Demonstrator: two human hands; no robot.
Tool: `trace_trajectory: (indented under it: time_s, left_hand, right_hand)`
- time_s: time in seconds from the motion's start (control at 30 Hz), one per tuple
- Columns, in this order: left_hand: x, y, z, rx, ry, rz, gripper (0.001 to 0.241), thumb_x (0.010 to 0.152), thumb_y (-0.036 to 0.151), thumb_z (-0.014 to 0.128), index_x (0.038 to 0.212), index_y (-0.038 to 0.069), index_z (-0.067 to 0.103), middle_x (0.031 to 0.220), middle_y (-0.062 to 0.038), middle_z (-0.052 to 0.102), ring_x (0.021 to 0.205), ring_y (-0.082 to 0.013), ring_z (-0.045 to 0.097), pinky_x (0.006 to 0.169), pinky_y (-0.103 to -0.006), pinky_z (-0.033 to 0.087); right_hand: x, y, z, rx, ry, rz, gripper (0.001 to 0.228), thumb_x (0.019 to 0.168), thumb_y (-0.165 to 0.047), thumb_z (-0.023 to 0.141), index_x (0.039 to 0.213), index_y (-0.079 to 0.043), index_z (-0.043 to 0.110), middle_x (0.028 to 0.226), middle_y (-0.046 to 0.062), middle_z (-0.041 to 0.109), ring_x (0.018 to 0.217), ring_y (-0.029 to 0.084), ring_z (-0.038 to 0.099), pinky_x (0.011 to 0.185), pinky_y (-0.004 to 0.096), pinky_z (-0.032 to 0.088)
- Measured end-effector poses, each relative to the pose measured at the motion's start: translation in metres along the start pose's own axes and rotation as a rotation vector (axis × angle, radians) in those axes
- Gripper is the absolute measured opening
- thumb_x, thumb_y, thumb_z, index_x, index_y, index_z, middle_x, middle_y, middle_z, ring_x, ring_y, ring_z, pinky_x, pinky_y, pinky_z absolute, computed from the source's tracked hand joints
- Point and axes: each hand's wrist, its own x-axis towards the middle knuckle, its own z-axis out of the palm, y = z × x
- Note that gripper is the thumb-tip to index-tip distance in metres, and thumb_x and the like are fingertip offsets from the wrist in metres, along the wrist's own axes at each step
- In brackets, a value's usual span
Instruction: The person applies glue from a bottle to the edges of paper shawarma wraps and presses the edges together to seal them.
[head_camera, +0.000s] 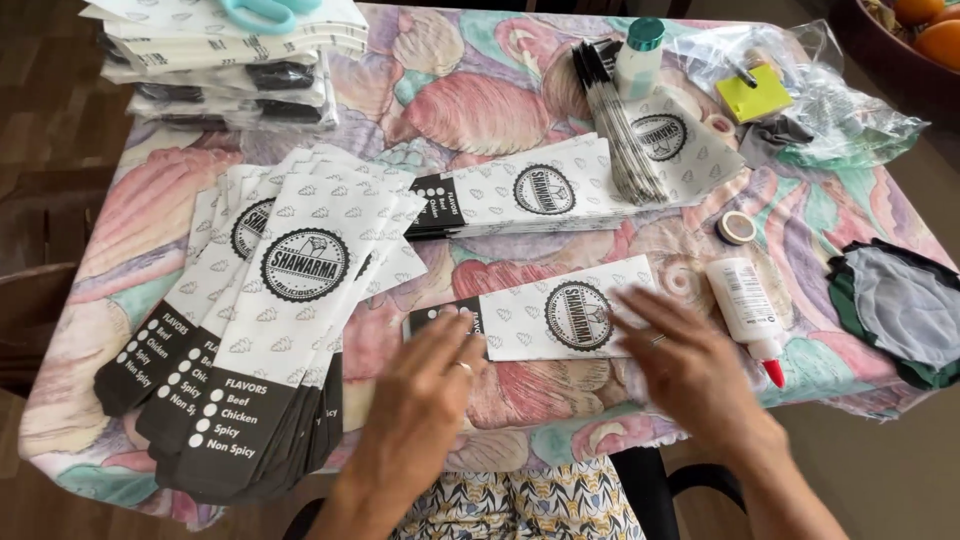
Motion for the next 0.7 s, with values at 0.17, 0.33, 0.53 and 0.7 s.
trace_trajectory:
  time_s: [0.17, 0.33, 0.53, 0.7]
  left_hand:
    - [0.001, -0.007, 0.041, 0.038, -0.069, 0.018, 0.043, 0.077, 0.002, 0.083, 0.119, 0.003, 0.072, 0.136, -0.025, 0.064, 0.13, -0.0445, 0.06, 0.106, -0.0507, 0.054]
    - [0.004, -0.008, 0.034, 0.08, -0.108, 0.014, 0.038, 0.075, 0.011, 0.088, 0.11, 0.007, 0.077, 0.131, -0.019, 0.069, 0.122, -0.0417, 0.066, 0.094, -0.0524, 0.06]
    - [0.009, -0.014, 0.029, 0.035, -0.125, -0.027, 0.032, 0.081, 0.015, 0.084, 0.111, 0.011, 0.077, 0.124, -0.014, 0.074, 0.112, -0.0355, 0.071, 0.072, -0.0405, 0.068]
    - [0.02, -0.027, 0.03, -0.072, -0.108, -0.039, 0.01, 0.084, 0.021, 0.083, 0.076, 0.017, 0.079, 0.11, -0.005, 0.08, 0.106, -0.0412, 0.074, 0.08, -0.0465, 0.064]
  right_hand:
    - [-0.036, 0.07, -0.034, -0.263, 0.029, 0.598, 0.052, 0.094, -0.024, 0.07, 0.139, 0.0, 0.061, 0.141, 0.022, 0.062, 0.125, 0.039, 0.059, 0.1, 0.051, 0.056]
    - [-0.048, 0.107, -0.053, 0.045, -0.244, 1.164, 0.09, 0.083, -0.05, 0.071, 0.159, -0.009, 0.046, 0.117, 0.011, 0.078, 0.107, 0.027, 0.071, 0.093, 0.041, 0.049]
    - [-0.081, 0.113, -0.043, 0.855, 0.268, 1.2, 0.044, 0.084, 0.002, 0.07, 0.128, 0.008, 0.065, 0.115, 0.02, 0.071, 0.101, 0.031, 0.067, 0.09, 0.042, 0.055]
    - [-0.107, 0.099, -0.03, 1.168, 0.661, 0.685, 0.011, 0.094, -0.006, 0.073, 0.098, -0.001, 0.064, 0.078, 0.003, 0.059, 0.079, 0.017, 0.063, 0.088, 0.045, 0.067]
